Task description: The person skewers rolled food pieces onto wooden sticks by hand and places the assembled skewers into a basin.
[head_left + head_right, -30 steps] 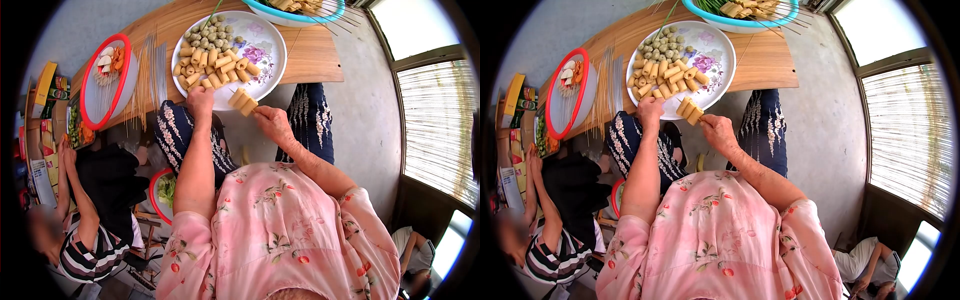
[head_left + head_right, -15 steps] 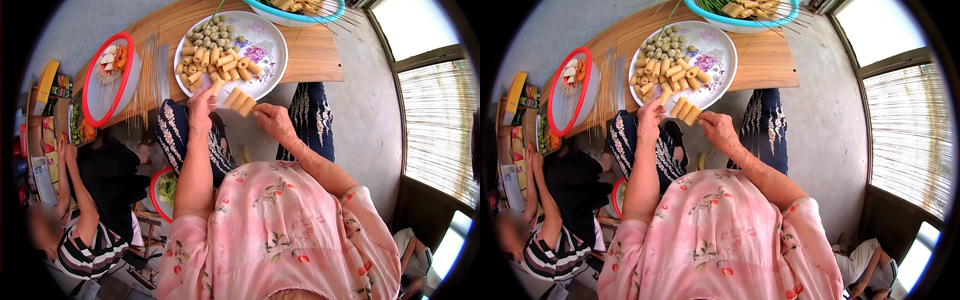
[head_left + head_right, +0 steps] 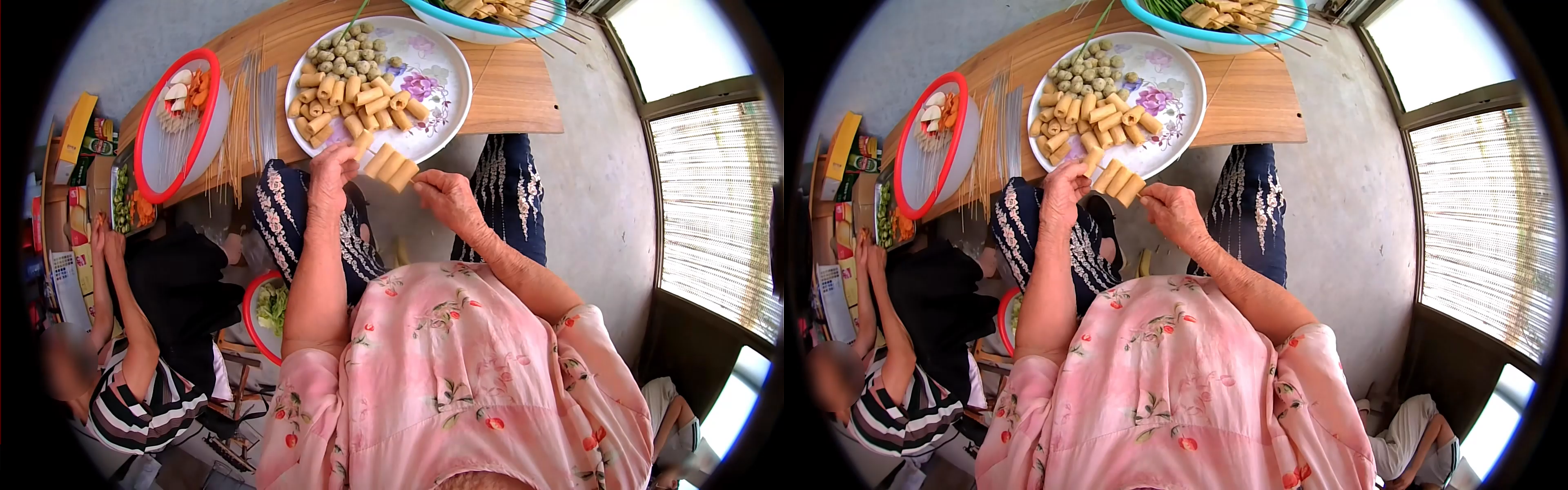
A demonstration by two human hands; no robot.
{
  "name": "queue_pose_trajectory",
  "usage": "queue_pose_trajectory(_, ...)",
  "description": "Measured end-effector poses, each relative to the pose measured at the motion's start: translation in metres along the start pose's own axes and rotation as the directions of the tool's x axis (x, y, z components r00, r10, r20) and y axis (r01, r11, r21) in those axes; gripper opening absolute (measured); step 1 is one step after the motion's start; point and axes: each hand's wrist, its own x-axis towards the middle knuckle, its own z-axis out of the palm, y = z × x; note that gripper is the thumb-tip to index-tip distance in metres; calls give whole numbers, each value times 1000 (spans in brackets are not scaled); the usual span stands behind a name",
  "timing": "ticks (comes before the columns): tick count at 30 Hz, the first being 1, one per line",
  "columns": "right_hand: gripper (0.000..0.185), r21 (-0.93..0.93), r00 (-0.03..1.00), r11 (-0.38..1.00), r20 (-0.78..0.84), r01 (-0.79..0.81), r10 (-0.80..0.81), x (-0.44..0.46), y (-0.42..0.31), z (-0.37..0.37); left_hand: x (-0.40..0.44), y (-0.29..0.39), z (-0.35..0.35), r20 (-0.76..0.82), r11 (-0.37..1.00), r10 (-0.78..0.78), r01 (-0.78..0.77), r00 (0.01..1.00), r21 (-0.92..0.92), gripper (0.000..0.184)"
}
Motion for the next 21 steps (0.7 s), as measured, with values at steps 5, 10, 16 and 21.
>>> queue_pose_trajectory(5,15,4,997,998,-47,63,-63,2,-6,3,2,-2,-2,102,999,-35,31,994,35,28)
queue_pose_trajectory(10,16,47,998,998,-54,46,-43,6,-4,8,-1,0,1,134,999,-51,51,990,4,30)
queue_pose_trajectory(16,16,65,999,998,-49,3,1,7,-3,11,-4,-2,9,154,980,-38,67,987,-187,34)
queue_pose_trajectory(21,15,102,999,995,-36,13,-10,6,-1,16,-1,-10,12,206,971,-11,59,978,-230,33)
